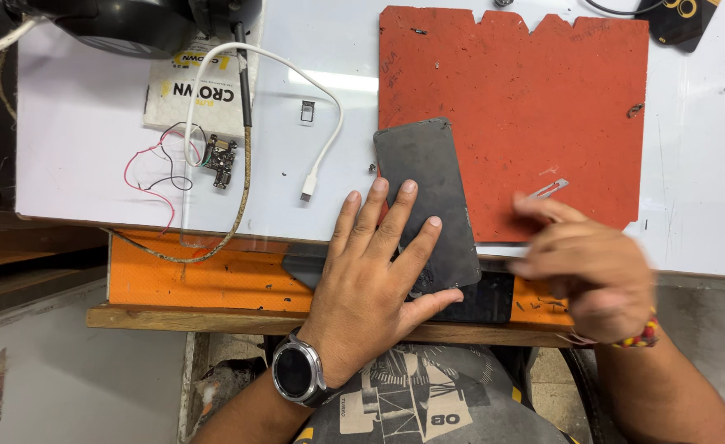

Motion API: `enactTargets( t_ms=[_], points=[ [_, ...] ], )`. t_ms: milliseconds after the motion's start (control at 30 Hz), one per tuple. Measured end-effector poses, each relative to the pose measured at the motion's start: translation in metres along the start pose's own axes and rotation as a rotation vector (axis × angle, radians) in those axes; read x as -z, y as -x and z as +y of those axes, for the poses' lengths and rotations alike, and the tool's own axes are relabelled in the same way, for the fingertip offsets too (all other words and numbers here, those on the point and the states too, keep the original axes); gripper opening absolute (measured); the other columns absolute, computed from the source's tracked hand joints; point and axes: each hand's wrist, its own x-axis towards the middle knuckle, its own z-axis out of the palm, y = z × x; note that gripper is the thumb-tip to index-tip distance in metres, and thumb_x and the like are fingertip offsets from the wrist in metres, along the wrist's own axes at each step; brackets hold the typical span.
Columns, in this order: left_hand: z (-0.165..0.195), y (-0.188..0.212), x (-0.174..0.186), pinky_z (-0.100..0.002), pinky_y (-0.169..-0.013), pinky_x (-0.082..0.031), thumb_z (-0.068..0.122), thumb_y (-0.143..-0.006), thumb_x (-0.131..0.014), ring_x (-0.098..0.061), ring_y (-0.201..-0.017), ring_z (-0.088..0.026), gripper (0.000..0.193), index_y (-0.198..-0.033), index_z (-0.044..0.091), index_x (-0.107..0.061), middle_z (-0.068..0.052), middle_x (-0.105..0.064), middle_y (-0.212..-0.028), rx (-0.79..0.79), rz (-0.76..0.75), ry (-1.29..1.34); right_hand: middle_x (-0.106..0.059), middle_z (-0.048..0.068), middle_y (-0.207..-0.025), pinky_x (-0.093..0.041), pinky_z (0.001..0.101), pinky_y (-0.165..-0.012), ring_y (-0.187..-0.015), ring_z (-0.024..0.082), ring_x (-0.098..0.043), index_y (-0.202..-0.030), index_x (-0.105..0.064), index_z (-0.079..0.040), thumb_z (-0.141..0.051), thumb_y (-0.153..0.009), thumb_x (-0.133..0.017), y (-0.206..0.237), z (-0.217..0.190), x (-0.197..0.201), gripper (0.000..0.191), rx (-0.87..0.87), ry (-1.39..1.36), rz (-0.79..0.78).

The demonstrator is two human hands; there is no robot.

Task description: The person uses a metal spudger to pry and scrape the back of a black smartphone, then applies a liquid from a yellow bottle and wipes the area with a white cloth. The work takes place on a white tabletop with a red mat and various tools nearby.

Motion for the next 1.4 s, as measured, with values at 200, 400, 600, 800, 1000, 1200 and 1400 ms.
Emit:
enactTargets(
  t_ms=[200, 400, 600, 800, 1000, 1200, 1400],
  points=[
    [0.0, 0.002, -0.001, -0.061, -0.124, -0.022, 0.062, -0.084, -0.072, -0.028, -0.151, -0.044, 0.074, -0.134, 0.008, -0.064, -0.025, -0.04, -0.157, -0.006, 0.013, -0.002, -0.068, 0.008, -0.087, -0.064, 0.0406, -0.086, -0.088, 0.019, -0.073, -0.094, -0.063, 0.001, -0.01, -0.1, -0.056, 0.017, 0.007, -0.011, 0.014, -0.172, -0.097, 0.357],
    [0.0, 0.002, -0.002, -0.061, -0.124, -0.022, 0.062, -0.083, -0.073, -0.028, -0.151, -0.044, 0.074, -0.134, 0.009, -0.065, -0.025, -0.04, -0.158, -0.013, 0.027, -0.005, -0.065, 0.013, -0.112, -0.06, 0.0323, -0.09, -0.101, 0.022, -0.07, -0.105, -0.063, 0.001, 0.008, -0.092, -0.068, 0.005, -0.004, -0.018, 0.015, -0.202, 0.327, 0.167],
    [-0.001, 0.002, 0.002, -0.062, -0.124, -0.023, 0.064, -0.081, -0.074, -0.029, -0.15, -0.045, 0.076, -0.133, 0.009, -0.065, -0.025, -0.042, -0.157, -0.03, -0.002, -0.01, -0.066, 0.014, -0.11, -0.058, 0.0306, -0.088, -0.102, 0.023, -0.07, -0.105, -0.066, 0.0, 0.006, -0.09, -0.073, -0.009, -0.01, -0.022, 0.017, -0.174, 0.42, 0.143],
    [-0.003, 0.003, 0.005, -0.064, -0.122, -0.021, 0.066, -0.076, -0.075, -0.025, -0.15, -0.047, 0.08, -0.131, 0.01, -0.066, -0.022, -0.039, -0.157, -0.053, -0.038, 0.027, -0.067, 0.018, -0.119, -0.054, 0.0438, -0.107, -0.123, 0.035, -0.065, -0.112, -0.068, 0.003, 0.007, -0.087, -0.067, -0.03, -0.026, -0.005, 0.026, -0.259, 0.794, 0.06],
    [-0.004, 0.003, 0.006, -0.064, -0.123, -0.015, 0.055, -0.073, -0.083, -0.02, -0.152, -0.044, 0.075, -0.131, 0.011, -0.065, -0.02, -0.037, -0.158, -0.072, -0.064, 0.036, -0.068, 0.011, -0.119, -0.054, 0.0385, -0.095, -0.113, 0.029, -0.064, -0.11, -0.074, -0.005, -0.007, -0.086, -0.076, -0.041, -0.027, 0.015, 0.024, -0.339, 0.926, -0.114],
    [-0.002, 0.003, 0.008, -0.063, -0.123, -0.016, 0.032, -0.062, -0.093, -0.023, -0.151, -0.042, 0.076, -0.13, 0.012, -0.064, -0.018, -0.037, -0.158, -0.04, -0.112, 0.058, -0.068, 0.007, -0.111, -0.053, 0.0389, -0.091, -0.105, 0.028, -0.063, -0.107, -0.076, -0.009, -0.016, -0.085, -0.077, -0.043, -0.02, 0.033, 0.023, -0.38, 0.949, -0.274],
    [-0.002, 0.002, 0.009, -0.062, -0.124, -0.016, 0.03, -0.064, -0.092, -0.025, -0.151, -0.041, 0.074, -0.13, 0.013, -0.064, -0.018, -0.037, -0.158, -0.042, -0.107, 0.049, -0.067, 0.008, -0.095, -0.05, 0.0405, -0.085, -0.093, 0.029, -0.061, -0.101, -0.075, -0.009, -0.027, -0.08, -0.077, -0.054, -0.014, 0.045, 0.027, -0.518, 0.92, -0.437]
  ],
)
